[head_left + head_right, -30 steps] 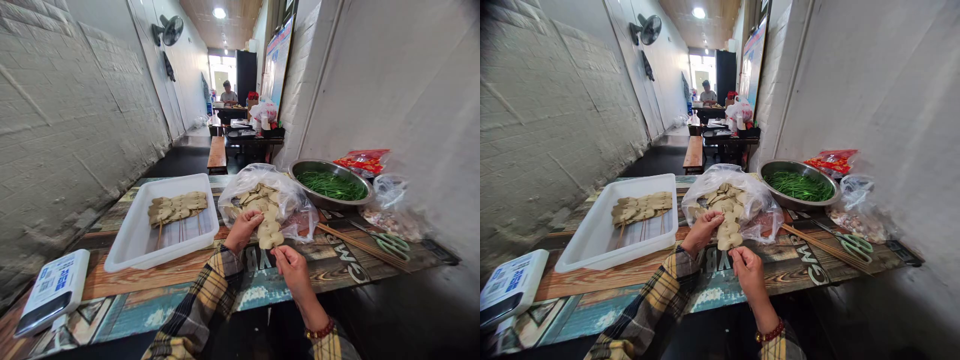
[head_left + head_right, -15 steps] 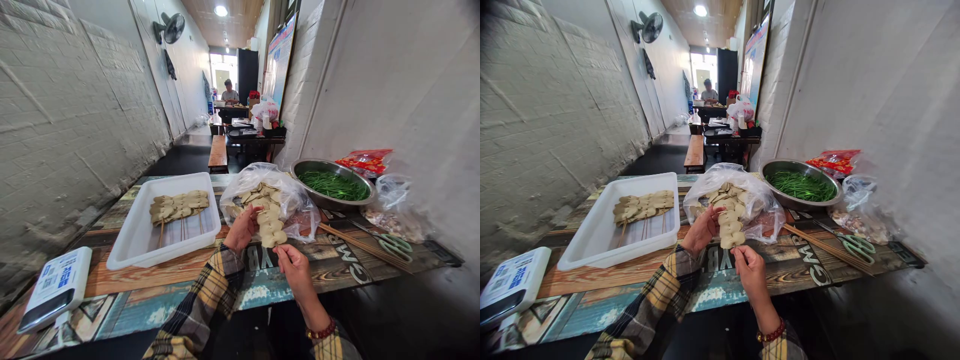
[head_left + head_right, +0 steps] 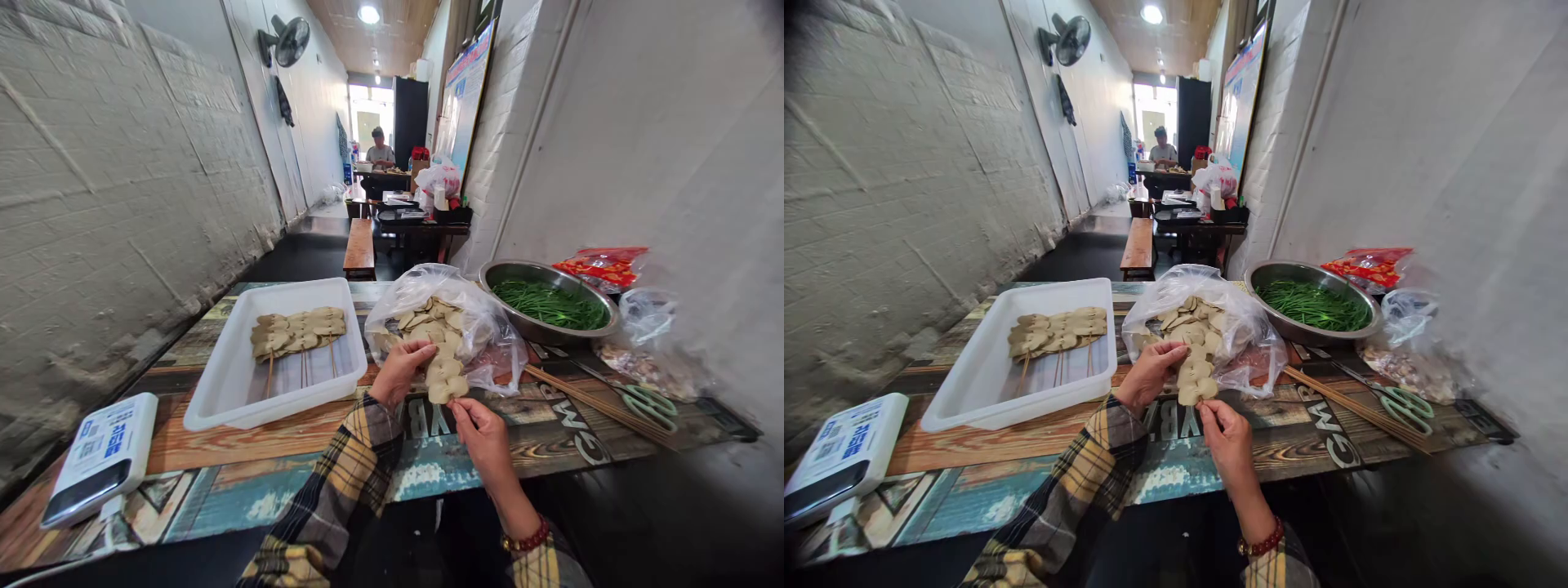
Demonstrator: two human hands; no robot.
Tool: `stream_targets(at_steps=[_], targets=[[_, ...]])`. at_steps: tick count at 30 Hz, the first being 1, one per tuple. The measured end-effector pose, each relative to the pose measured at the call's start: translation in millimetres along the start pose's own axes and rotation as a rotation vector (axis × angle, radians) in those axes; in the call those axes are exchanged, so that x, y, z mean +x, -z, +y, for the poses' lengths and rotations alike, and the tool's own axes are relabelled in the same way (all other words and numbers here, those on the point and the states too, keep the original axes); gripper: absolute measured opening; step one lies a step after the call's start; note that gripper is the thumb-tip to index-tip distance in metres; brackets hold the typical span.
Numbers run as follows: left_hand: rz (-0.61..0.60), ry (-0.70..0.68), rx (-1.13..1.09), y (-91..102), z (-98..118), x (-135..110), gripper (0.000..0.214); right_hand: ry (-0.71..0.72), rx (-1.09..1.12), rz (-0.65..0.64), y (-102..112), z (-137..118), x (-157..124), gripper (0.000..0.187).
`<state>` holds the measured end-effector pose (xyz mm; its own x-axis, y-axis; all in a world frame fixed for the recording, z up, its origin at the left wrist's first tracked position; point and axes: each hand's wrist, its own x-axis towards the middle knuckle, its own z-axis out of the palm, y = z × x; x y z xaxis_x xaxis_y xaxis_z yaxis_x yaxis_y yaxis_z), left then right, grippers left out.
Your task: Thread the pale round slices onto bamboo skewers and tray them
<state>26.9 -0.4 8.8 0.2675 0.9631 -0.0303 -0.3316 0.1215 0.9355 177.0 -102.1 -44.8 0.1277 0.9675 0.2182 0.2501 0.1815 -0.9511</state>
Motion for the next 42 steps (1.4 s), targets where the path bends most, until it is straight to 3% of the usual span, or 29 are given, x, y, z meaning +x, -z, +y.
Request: stream_targets(at_steps=[13, 22, 27, 30, 36, 39, 42], targets=[[0.048, 0.01, 0.101, -3.7, -4, 0, 0.036, 0.08, -0.096, 0.039, 0, -9, 0, 0.036], [0.025, 0.099, -0.223, -6.4, -1, -1, 0.045, -0.038, 0.125, 0.085, -1, -2, 2, 0.036], [-0.06, 0.136, -0.21, -9.2, -4, 0, 0.036, -0.031, 0.156, 0.119, -2, -7, 4, 0.034], [-0.008, 0.093, -0.139, -5.7, -1, 1, 0.036, -0.035, 0.161, 0.17, 1, -10, 4, 0.035], [0.241, -0.172, -0.008, 15.8, -2, 16, 0.038, -0.08, 0.343, 0.4, 6, -5, 7, 0.041], [0.331, -0.248, 0.244, 23.9, -7, 23, 0.031, -0.076, 0.362, 0.375, 6, -2, 8, 0.04], [0.352, -0.312, 0.65, 25.6, -7, 24, 0.018, -0.075, 0.358, 0.355, 6, -1, 8, 0.039]])
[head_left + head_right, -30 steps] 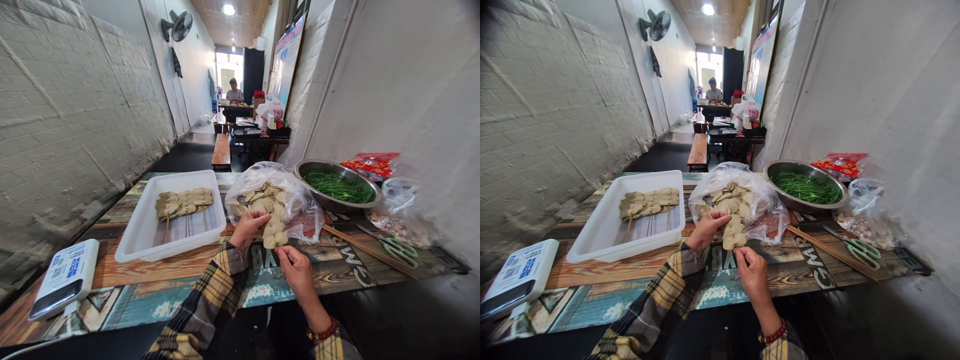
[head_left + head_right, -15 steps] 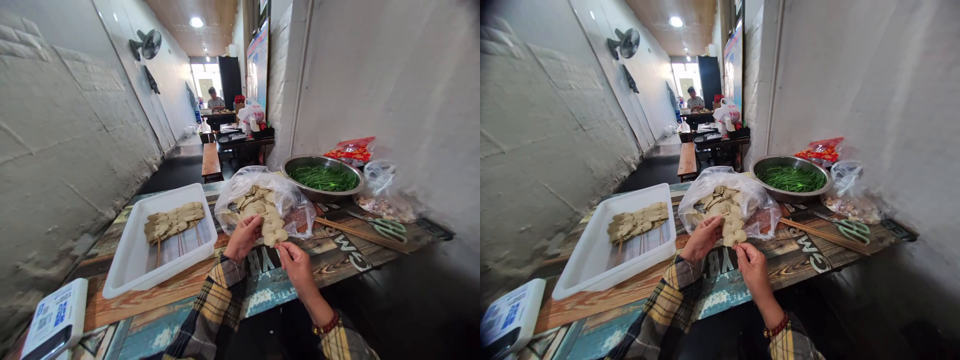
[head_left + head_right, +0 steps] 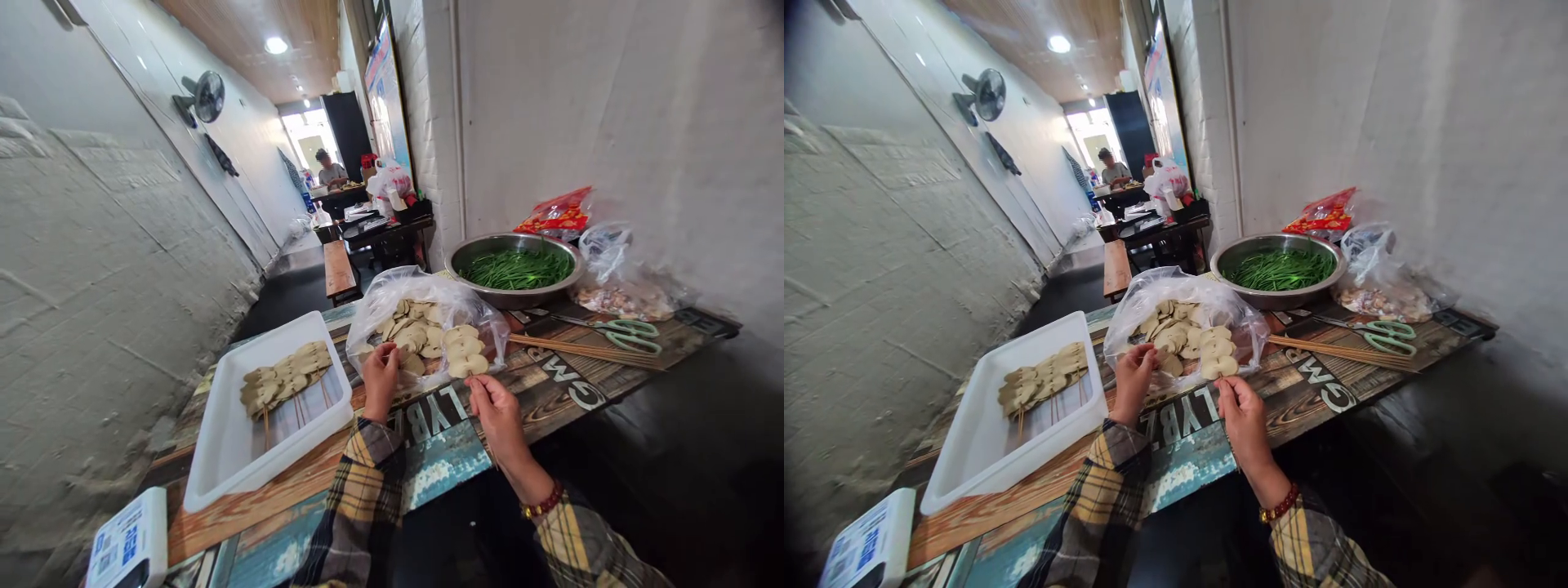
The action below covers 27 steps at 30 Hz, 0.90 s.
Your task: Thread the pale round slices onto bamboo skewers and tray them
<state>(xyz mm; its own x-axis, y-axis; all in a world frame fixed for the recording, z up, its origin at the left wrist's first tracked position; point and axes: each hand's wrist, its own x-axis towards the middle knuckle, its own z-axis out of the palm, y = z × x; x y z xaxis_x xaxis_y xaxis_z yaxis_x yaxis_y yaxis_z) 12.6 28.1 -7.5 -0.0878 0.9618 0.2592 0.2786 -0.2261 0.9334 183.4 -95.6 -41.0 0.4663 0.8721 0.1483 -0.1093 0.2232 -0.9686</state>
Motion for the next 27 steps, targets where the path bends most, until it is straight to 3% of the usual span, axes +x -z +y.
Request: stream_targets(at_steps=[4, 9, 17, 20, 22, 27], targets=[[-0.036, -0.195, 0.389, 1.5, 9, -5, 0.01, 0.009, -0.015, -0.013, 0, -1, 0, 0.038], [-0.229, -0.239, 0.691, 1.6, 16, -14, 0.012, 0.016, -0.022, -0.028, -1, -6, 0, 0.037], [-0.265, -0.296, 0.821, -0.8, 23, -20, 0.007, 0.041, -0.099, -0.037, 1, -8, -1, 0.035], [-0.247, -0.298, 0.666, -2.7, 22, -17, 0.013, 0.048, -0.117, -0.037, 2, -9, -1, 0.036], [-0.234, -0.239, 0.417, -3.0, 19, -13, 0.017, 0.042, -0.108, -0.043, 2, -9, -1, 0.036], [-0.141, 0.119, -0.358, -1.3, 16, -9, 0.031, 0.006, -0.04, -0.153, 1, -4, -3, 0.034]])
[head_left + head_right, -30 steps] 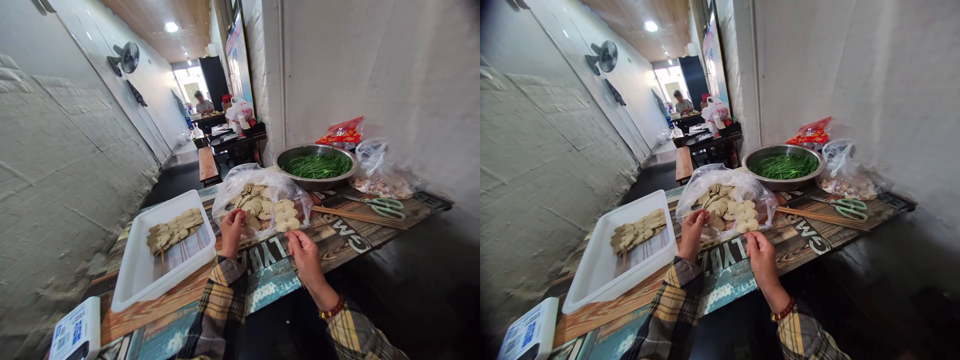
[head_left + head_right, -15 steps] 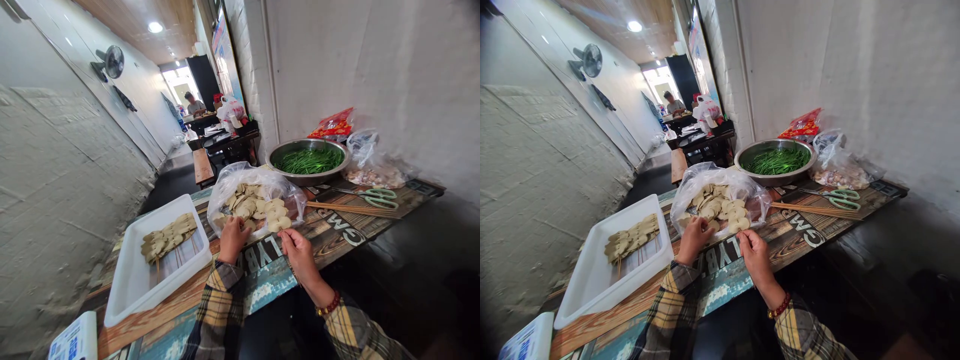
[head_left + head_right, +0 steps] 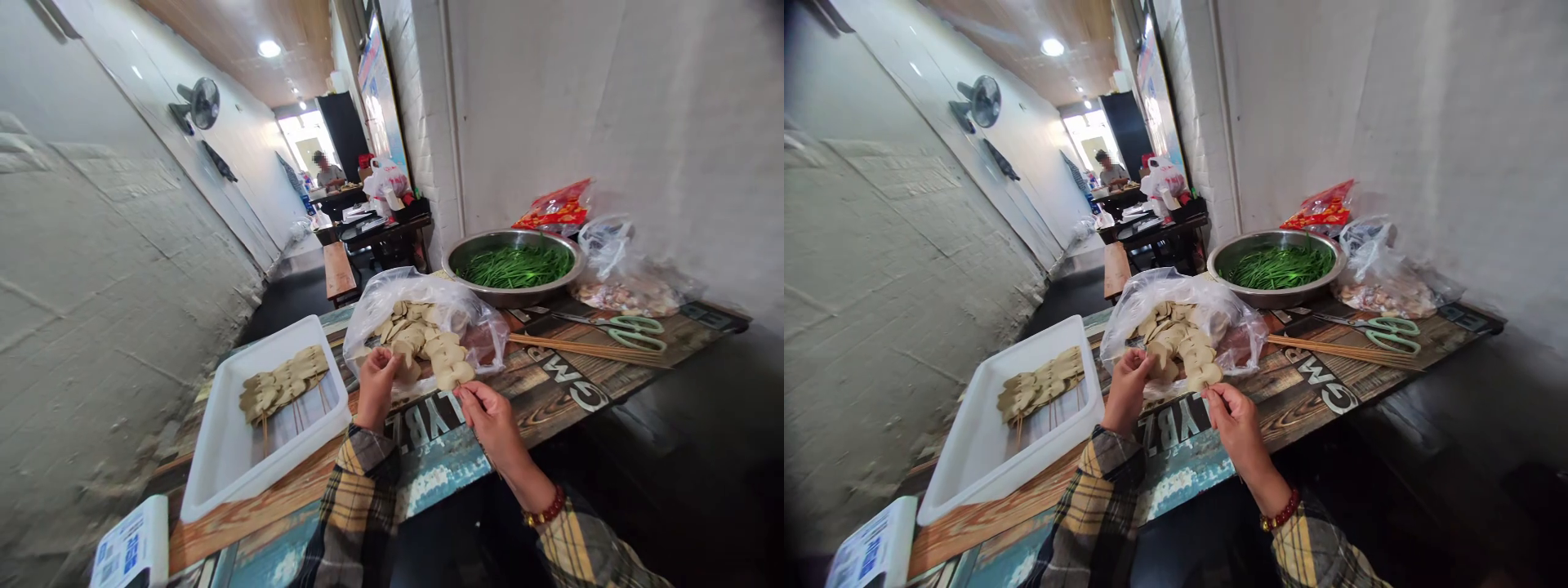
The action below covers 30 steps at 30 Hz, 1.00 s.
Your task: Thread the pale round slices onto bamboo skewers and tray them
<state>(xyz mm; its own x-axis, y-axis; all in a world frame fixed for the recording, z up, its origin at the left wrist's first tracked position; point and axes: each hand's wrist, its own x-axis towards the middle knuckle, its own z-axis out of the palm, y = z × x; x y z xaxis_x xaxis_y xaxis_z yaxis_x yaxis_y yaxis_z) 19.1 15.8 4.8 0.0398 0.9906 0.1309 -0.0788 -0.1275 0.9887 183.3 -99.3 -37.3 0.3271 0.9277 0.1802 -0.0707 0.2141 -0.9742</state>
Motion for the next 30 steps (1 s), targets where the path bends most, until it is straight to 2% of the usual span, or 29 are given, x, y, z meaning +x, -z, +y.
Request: stream_targets(at_steps=[3, 6, 9, 15, 22, 30], targets=[[0.0, 0.122, -0.239, -1.6, 4, -3, 0.035, -0.016, 0.024, -0.102, 1, 5, -2, 0.033], [-0.003, 0.164, -0.358, -2.2, 6, -5, 0.033, -0.038, 0.017, -0.174, 3, 7, -4, 0.033], [-0.014, 0.198, -0.429, -0.1, 5, -4, 0.038, -0.073, 0.008, -0.194, 4, 6, -5, 0.033], [-0.005, 0.15, -0.407, 1.0, 2, -2, 0.044, -0.084, -0.036, -0.269, 11, 3, -6, 0.031], [-0.059, 0.106, -0.319, 0.2, 2, -3, 0.031, -0.099, -0.118, -0.358, 29, 5, -7, 0.028], [-0.02, 0.117, -0.309, 1.5, 7, -4, 0.037, -0.082, -0.18, -0.391, 29, 5, -10, 0.028]])
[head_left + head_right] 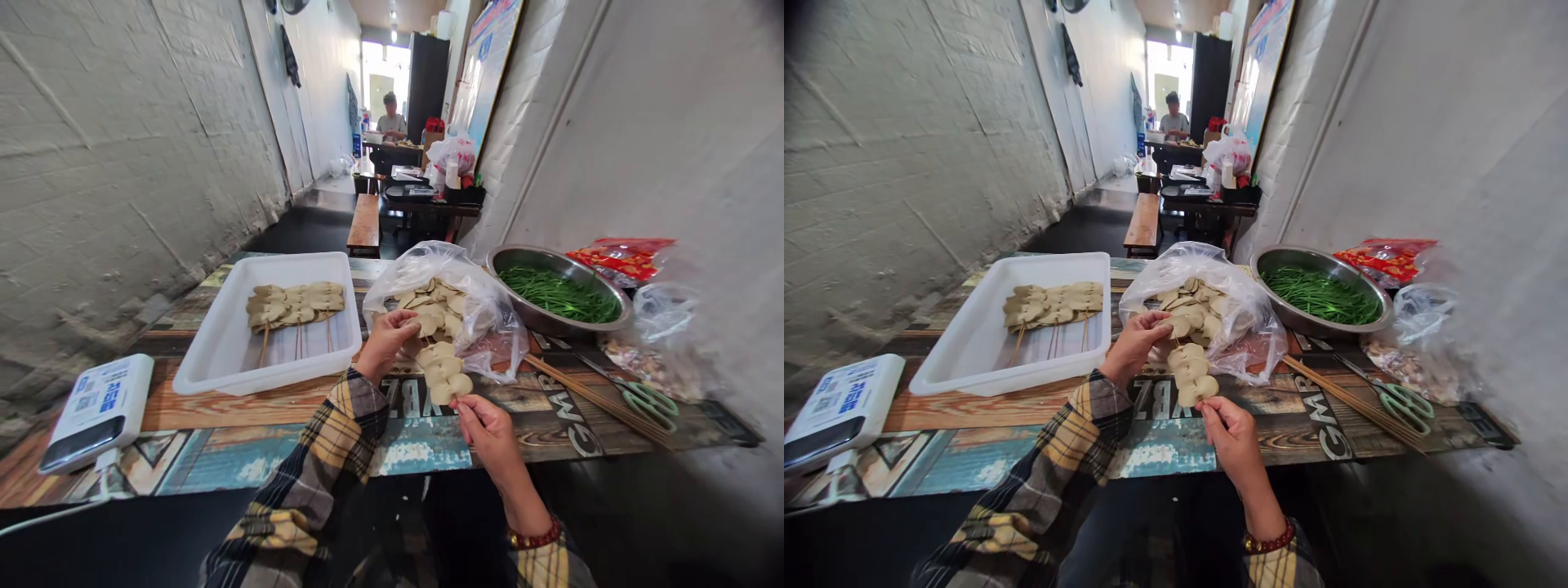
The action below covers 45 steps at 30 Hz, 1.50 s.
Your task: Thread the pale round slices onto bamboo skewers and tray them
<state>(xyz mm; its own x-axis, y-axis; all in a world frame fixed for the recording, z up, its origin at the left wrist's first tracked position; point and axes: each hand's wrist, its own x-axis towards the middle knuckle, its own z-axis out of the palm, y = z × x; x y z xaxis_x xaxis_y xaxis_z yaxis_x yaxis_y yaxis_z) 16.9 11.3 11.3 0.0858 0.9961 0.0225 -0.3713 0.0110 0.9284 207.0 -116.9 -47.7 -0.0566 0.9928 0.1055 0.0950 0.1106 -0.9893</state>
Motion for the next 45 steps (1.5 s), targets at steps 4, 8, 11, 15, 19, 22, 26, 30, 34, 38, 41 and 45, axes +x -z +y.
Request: stream_targets(at_steps=[4, 8, 11, 15, 19, 22, 26, 30, 34, 38, 41, 45], targets=[[0.023, -0.015, -0.004, 1.2, -1, 1, 0.034, 0.006, -0.006, -0.004, 0, 0, 0, 0.028], [0.031, -0.037, 0.036, 1.5, 0, 0, 0.031, 0.002, -0.004, 0.005, 0, 1, 0, 0.029], [0.02, -0.036, 0.061, 0.0, 3, -1, 0.028, 0.0, -0.015, 0.014, -1, 1, 1, 0.03], [0.014, -0.025, 0.059, -2.3, 5, -2, 0.029, 0.003, -0.035, 0.014, -2, -1, 1, 0.031], [0.007, -0.036, 0.052, -3.1, 5, -3, 0.029, 0.001, -0.041, 0.018, -2, -2, 1, 0.031], [0.006, -0.038, 0.039, -3.2, 6, -3, 0.029, -0.007, -0.038, 0.019, -3, -1, 2, 0.032], [0.006, -0.062, 0.068, -2.9, 6, -4, 0.028, -0.01, -0.042, 0.02, -5, -2, 3, 0.031], [-0.003, -0.099, 0.142, -2.6, 5, -4, 0.023, 0.007, -0.074, 0.029, -5, -5, 3, 0.031], [-0.01, -0.108, 0.205, -2.7, 4, -3, 0.019, 0.02, -0.096, 0.039, -5, -3, 4, 0.031], [0.018, -0.12, 0.232, -3.8, 5, -4, 0.018, 0.029, -0.08, 0.052, -5, 5, 6, 0.031], [0.019, -0.114, 0.233, -5.8, 8, -7, 0.018, 0.031, -0.083, 0.053, -5, 7, 7, 0.032], [-0.026, -0.104, 0.214, -8.4, 10, -9, 0.02, 0.036, -0.111, 0.062, -6, 4, 7, 0.033]])
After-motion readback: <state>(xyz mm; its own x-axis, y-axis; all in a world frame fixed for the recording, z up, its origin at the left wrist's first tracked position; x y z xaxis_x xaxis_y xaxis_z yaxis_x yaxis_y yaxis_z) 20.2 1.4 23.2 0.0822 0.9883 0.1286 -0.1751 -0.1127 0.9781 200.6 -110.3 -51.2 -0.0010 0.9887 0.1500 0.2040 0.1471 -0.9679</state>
